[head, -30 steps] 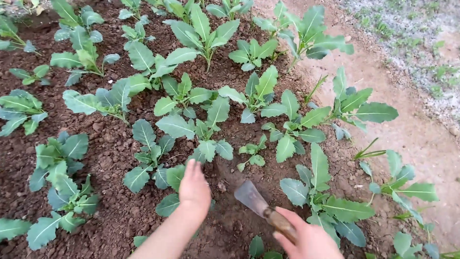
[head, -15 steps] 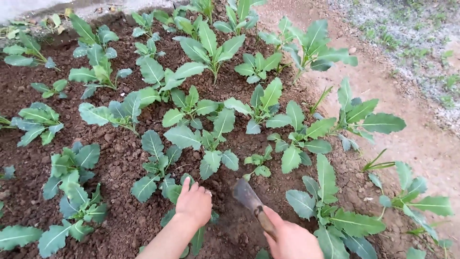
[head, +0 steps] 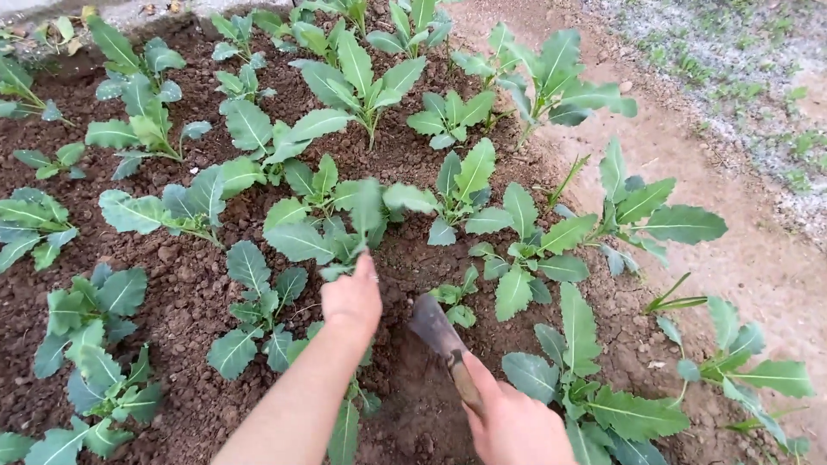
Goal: The person uses a small hand hoe to loosen soil and remove weeds around young leafy plants in a garden bed. They repeatedly scrape the soil surface and pull out small weeds by hand, working methodically between rows of plants.
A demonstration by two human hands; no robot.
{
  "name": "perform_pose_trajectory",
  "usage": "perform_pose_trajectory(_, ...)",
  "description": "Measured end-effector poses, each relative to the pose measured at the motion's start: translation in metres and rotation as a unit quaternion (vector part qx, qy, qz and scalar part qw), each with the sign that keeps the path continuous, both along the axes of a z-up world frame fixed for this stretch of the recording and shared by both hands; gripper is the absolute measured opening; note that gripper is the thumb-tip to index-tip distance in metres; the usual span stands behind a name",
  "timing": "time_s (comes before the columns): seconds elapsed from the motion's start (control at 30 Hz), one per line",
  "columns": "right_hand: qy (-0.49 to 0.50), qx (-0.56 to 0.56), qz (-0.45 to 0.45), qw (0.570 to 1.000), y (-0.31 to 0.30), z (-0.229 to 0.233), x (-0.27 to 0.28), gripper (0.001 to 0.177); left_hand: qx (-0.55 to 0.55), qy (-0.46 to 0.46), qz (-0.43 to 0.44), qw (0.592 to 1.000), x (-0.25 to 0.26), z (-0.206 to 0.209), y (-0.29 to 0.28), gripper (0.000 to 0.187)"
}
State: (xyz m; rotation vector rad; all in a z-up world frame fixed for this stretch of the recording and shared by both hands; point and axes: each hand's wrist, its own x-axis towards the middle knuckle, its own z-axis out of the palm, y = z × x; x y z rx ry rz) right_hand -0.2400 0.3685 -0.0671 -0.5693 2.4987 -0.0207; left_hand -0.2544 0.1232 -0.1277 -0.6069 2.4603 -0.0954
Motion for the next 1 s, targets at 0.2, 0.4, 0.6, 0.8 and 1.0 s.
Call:
perform_pose_trajectory(0.2,-0.043,-0.051,0.052,0.996,-0.063,-0.039,-0.004,0.061,-0.016,-0.043,0.014,0.999,0.019,-0.008,-0.023,0.083)
perform_pose_trajectory(0.4,-0.073,-0.139,-0.126,0.98,-0.044,-0.012,-0.027,0.061,-0.021,-0.041,0.007,0.999,0.02,-0.004,-0.019,0.079)
perform_pose_trajectory(0.6,-0.012,-0.081,0.046,0.996,-0.08,-0.047,-0.05,0.059,0.001,-0.015,-0.004,1.0,0.02,0.005,-0.013,0.067)
perform_pose_trajectory(0.8,-0.072,-0.199,-0.146,0.966,-0.076,0.003,-0.055,0.055,0.052,0.053,0.008,0.997,0.036,0.0,0.006,0.057)
perform_pose_trajectory(1.0,-0.014,-0.124,0.014,0.992,-0.082,-0.024,-0.073,0.044,0.132,-0.009,-0.03,0.991,0.056,0.014,0.035,0.048)
